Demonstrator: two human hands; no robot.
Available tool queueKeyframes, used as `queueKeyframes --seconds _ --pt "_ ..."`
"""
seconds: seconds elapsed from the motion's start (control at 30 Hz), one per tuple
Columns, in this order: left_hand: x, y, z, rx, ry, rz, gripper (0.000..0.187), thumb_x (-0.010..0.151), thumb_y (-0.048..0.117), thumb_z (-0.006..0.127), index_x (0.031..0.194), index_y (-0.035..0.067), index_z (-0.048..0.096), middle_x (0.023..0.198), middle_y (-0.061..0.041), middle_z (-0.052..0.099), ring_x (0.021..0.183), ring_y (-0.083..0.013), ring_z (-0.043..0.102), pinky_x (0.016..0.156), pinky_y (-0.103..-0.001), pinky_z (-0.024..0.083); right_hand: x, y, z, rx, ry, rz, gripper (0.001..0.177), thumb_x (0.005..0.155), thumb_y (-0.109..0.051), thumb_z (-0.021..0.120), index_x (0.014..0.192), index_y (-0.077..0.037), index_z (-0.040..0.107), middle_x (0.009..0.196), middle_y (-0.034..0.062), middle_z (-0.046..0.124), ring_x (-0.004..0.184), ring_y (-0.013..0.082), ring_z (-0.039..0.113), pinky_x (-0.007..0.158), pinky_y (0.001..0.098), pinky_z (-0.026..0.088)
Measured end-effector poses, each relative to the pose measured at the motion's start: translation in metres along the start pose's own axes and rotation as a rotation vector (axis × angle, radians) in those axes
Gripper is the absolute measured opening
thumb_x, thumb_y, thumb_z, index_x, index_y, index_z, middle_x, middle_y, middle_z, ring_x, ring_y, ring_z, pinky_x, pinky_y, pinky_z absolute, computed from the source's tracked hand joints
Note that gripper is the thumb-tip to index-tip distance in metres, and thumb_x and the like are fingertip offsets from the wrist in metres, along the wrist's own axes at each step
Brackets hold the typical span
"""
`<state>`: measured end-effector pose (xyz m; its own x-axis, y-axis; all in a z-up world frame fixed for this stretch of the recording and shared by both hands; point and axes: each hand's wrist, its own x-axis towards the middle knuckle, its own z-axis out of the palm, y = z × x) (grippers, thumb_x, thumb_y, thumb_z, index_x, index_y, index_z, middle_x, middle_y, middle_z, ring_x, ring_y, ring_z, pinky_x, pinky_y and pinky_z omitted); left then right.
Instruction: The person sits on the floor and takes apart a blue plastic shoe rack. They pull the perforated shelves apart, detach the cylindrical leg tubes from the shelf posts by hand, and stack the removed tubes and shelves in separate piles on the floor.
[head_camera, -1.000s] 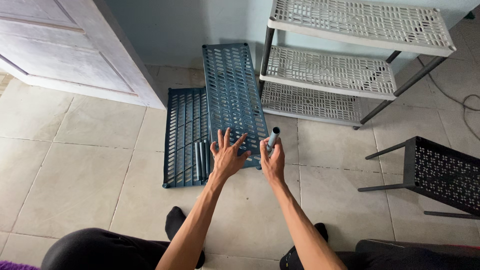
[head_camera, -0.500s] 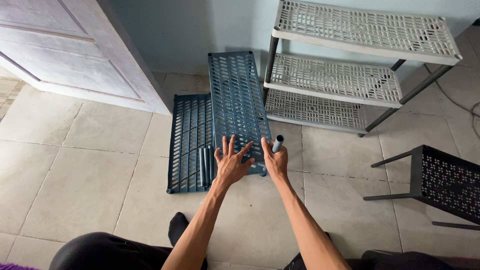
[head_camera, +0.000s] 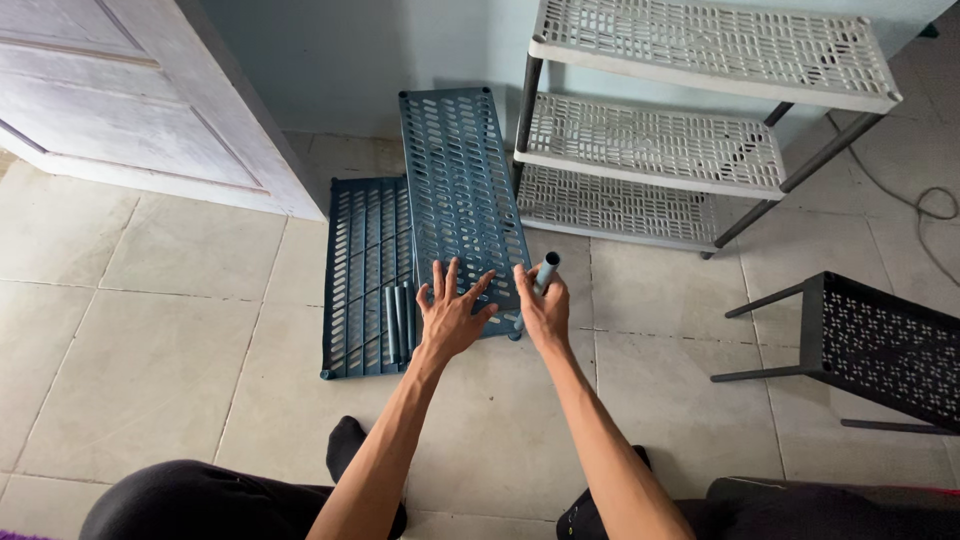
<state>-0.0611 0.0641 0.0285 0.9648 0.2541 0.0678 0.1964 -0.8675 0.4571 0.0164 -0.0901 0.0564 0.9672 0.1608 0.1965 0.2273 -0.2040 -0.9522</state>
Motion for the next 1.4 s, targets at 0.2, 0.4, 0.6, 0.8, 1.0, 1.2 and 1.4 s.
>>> queueKeyframes --seconds 0.2,0.4,0.6,0.8,1.0,1.2,1.4 --pt "-0.003 -0.001 0.001 0.006 0.026 0.027 0.06 0.093 0.056 0.061 0.15 0.043 0.049 0.166 -0.024 0.02 0.154 -0.0468 0.008 0.113 -0.068 0.013 -0.001 0.004 0.005 0.061 -0.042 0.091 0.052 0.101 -0.038 0.07 0.068 -0.006 0.046 0.061 -0.0011 0.042 0.057 0.009 0.039 0.053 0.0306 0.034" --pt "-0.001 -0.002 0.001 0.019 0.021 0.035 0.059 0.094 0.058 0.059 0.15 0.043 0.048 0.166 -0.024 0.02 0.154 -0.0467 0.008 0.113 -0.069 0.013 0.022 0.013 0.004 0.083 -0.163 0.224 0.052 0.096 -0.042 0.069 0.059 -0.009 0.052 0.055 -0.0027 0.049 0.051 0.0082 0.046 0.049 0.029 0.036" --pt "-0.001 -0.003 0.002 0.025 0.015 0.032 0.06 0.094 0.059 0.059 0.15 0.043 0.047 0.166 -0.024 0.019 0.154 -0.0468 0.008 0.113 -0.069 0.014 0.028 0.024 0.0 0.11 -0.203 0.216 0.05 0.097 -0.042 0.067 0.062 -0.009 0.054 0.057 -0.0024 0.049 0.053 0.008 0.05 0.052 0.0284 0.043" --pt "-0.001 -0.002 0.001 0.016 0.016 0.036 0.06 0.094 0.059 0.059 0.151 0.043 0.046 0.166 -0.024 0.019 0.154 -0.0471 0.008 0.113 -0.069 0.014 0.024 0.017 -0.008 0.284 -0.287 0.164 0.049 0.102 -0.038 0.071 0.069 -0.01 0.049 0.061 -0.0031 0.048 0.057 0.0089 0.046 0.065 0.0277 0.051" --pt "-0.001 -0.002 0.001 0.022 -0.009 0.018 0.06 0.094 0.058 0.06 0.15 0.043 0.046 0.166 -0.023 0.018 0.155 -0.0465 0.007 0.113 -0.069 0.013 -0.008 -0.002 0.006 -0.057 0.018 -0.129 0.037 0.096 -0.03 0.072 0.075 -0.009 0.051 0.063 -0.0015 0.05 0.057 0.0102 0.048 0.055 0.0313 0.042" --pt "-0.004 -0.001 0.0 0.029 0.0 0.03 0.061 0.094 0.058 0.059 0.151 0.043 0.046 0.166 -0.023 0.019 0.154 -0.0461 0.008 0.114 -0.068 0.015 0.001 0.011 0.009 -0.039 -0.031 -0.001 0.054 0.096 -0.027 0.076 0.065 -0.006 0.038 0.057 0.0 0.038 0.057 0.0095 0.034 0.051 0.033 0.033" --pt "-0.002 -0.003 0.002 0.027 0.011 0.043 0.06 0.094 0.059 0.059 0.151 0.043 0.046 0.166 -0.024 0.018 0.154 -0.0465 0.008 0.113 -0.068 0.014 0.021 0.023 0.008 -0.014 -0.12 0.096 0.055 0.096 -0.025 0.075 0.059 -0.009 0.037 0.054 -0.0022 0.04 0.053 0.0066 0.035 0.049 0.0329 0.031"
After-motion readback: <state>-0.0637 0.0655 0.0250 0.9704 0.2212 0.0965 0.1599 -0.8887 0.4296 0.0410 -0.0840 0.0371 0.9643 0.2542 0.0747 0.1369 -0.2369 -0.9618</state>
